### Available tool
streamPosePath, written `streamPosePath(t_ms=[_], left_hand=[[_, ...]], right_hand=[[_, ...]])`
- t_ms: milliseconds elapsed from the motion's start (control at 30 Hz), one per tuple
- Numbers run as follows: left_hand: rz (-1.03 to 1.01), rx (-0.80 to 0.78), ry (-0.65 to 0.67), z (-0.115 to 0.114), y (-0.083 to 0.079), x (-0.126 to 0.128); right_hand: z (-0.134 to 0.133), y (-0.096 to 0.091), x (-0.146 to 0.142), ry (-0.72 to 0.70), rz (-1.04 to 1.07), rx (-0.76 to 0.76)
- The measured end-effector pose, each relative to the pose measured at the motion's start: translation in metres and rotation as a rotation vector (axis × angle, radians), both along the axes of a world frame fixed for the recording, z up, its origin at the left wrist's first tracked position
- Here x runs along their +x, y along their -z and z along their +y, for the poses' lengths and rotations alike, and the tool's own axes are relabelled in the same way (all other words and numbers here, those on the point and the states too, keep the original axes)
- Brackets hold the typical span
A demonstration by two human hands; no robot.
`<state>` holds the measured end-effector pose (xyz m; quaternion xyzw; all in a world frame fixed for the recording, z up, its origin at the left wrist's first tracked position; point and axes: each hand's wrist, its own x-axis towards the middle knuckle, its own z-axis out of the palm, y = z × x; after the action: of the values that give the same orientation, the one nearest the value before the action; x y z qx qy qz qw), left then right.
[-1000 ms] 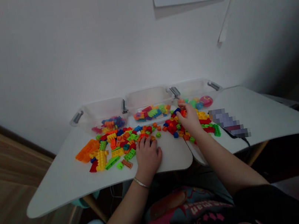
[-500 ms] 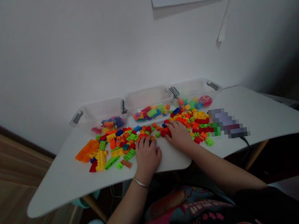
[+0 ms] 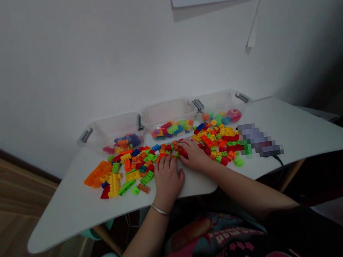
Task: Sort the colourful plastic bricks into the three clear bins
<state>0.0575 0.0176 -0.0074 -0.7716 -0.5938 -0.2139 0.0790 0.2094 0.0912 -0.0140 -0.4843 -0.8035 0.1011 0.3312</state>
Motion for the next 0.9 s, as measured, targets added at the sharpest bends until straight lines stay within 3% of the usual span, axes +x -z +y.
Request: streamPosePath(t_ms=[200, 367, 467, 633, 900], left_hand=[[0.027, 0.002, 0.003, -0.001, 0.0, -0.001], [0.022, -0.007, 0.007, -0.002, -0.003, 0.001], [0.012, -0.007, 0.008, -0.003, -0.004, 0.001], [0.011, 0.003, 0.018, -0.003, -0.003, 0.0], [-0.004, 0.02, 0.032, -0.001, 0.0, 0.0]], right_hand=[[-0.009, -0.011, 0.008, 0.053, 0.065, 0.113], [-0.024, -0.016, 0.028, 0.406, -0.068, 0.108], [-0.022, -0.008, 0.036, 0.515, -0.098, 0.017], [-0.015, 0.002, 0.032, 0.479, -0.128, -0.016], [-0.004, -0.003, 0.026, 0.343, -0.172, 0.028]])
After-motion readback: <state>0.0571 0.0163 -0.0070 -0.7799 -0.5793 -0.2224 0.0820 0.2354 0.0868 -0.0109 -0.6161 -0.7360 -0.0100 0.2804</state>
